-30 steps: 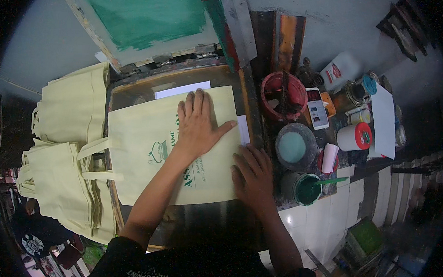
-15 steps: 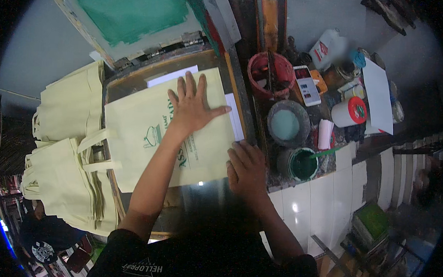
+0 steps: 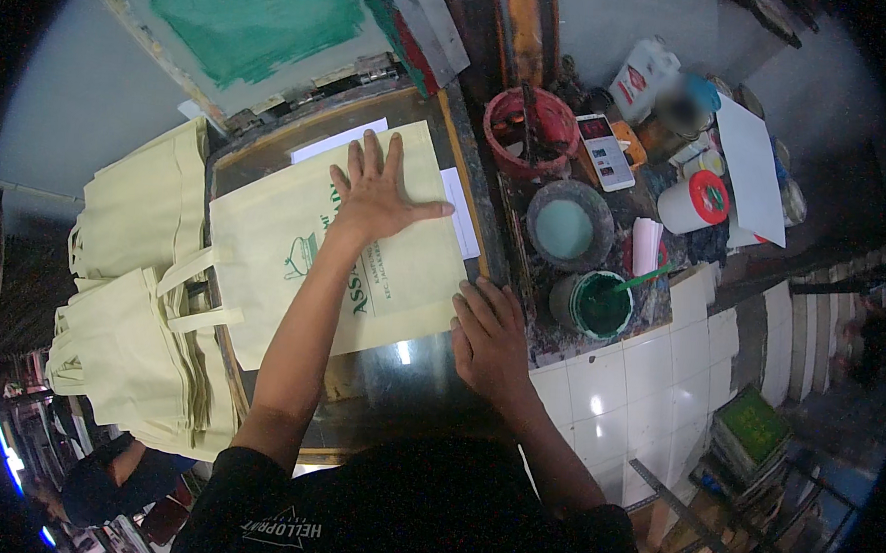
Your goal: The person performs screen printing on cloth bags by placing each bag on the printing frame, aligning it, applying green ink from a container using a squeegee, and then setting the printed bag aside on a stack.
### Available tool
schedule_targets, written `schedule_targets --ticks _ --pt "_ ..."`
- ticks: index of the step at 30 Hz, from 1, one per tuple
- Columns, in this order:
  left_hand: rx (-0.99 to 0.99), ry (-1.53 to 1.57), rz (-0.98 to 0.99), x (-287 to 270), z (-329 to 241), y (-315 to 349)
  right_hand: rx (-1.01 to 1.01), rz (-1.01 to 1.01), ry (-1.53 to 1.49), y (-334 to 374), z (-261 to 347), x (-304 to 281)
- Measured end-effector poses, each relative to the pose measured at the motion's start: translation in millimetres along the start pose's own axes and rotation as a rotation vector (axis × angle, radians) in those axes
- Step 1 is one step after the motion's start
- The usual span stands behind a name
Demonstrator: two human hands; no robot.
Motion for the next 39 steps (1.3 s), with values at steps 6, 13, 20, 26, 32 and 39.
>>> schedule_targets --ticks 6,13,20,26,32,39 --pt "0.013 -0.028 -0.017 5 3 4 0.000 0.011 -0.009 1 0 1" --pt "0.046 0.023 -0.187 6 9 3 0.018 0.030 -0.002 -1 -1 1" --pt "0.072 -0.075 -0.355 9 9 10 0.103 0.031 -0.171 -25 -15 -15" --pt "0.091 -0.077 -0.391 3 5 14 0.085 -0.121 -0.129 -111 -63 -13" --pt "0.108 -0.110 -0.489 2 7 14 -0.005 -0.002 -0.095 -171 -65 -7" --pt "0.074 -0.127 -0.408 7 9 12 -0.028 -0.004 -0.068 -170 -68 -2"
Point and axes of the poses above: each hand's wrist, its own y-axis away from the middle knuckle, its own x-axis out of the palm, z = x × y, the point moved 8 cm from there along -y, towards the middle knuckle, and after that the axes turned 9 degrees about z, right-handed, at the moved point
